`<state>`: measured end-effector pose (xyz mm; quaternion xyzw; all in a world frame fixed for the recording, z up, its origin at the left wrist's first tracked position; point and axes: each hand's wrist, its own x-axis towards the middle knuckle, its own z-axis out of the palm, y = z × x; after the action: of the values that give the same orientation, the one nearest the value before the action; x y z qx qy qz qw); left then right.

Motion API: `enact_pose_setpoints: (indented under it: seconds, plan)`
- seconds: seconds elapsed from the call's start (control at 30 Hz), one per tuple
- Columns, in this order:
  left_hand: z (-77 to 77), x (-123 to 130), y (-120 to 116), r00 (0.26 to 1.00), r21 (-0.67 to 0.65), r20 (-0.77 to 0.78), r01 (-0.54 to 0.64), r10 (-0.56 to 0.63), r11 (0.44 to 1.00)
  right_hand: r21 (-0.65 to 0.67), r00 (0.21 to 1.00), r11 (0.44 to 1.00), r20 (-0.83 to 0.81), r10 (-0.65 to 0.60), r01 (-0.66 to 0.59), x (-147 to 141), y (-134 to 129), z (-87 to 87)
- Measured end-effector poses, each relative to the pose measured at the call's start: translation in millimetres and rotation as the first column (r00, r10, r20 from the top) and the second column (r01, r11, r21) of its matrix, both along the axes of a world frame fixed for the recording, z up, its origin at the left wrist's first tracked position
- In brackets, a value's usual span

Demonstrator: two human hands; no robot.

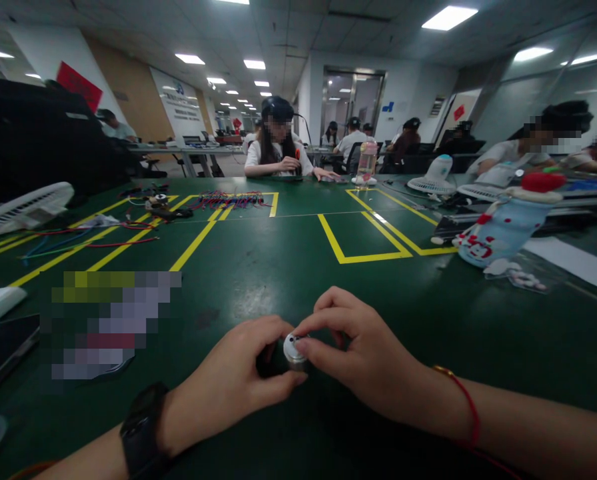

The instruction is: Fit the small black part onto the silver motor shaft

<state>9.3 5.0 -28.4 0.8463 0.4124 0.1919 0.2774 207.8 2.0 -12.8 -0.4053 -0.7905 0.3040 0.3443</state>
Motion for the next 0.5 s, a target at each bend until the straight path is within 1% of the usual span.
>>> enact_pose_setpoints:
  seconds: [0.17, 0.23, 0.37, 0.5]
  plan:
    - [0.8, 0, -2, 1.000, -0.008, 0.008, 0.000, 0.001, 1.000, 0.004, 0.990, 1.000, -0.140, 0.000, 0.001, 5, 3, 4.1]
    - [0.9, -1, -2, 1.000, -0.018, 0.001, 0.001, -0.001, 1.000, -0.007, 0.987, 1.000, -0.158, -0.006, 0.005, 8, 4, 3.7]
    - [0.3, -7, -2, 1.000, -0.028, -0.020, -0.011, 0.010, 1.000, -0.039, 0.994, 0.999, -0.105, -0.008, 0.004, 16, 3, -4.6]
    - [1.1, -16, -1, 0.999, -0.033, -0.036, -0.022, 0.021, 0.999, -0.073, 0.999, 0.997, 0.041, 0.009, -0.006, 23, -1, -17.1]
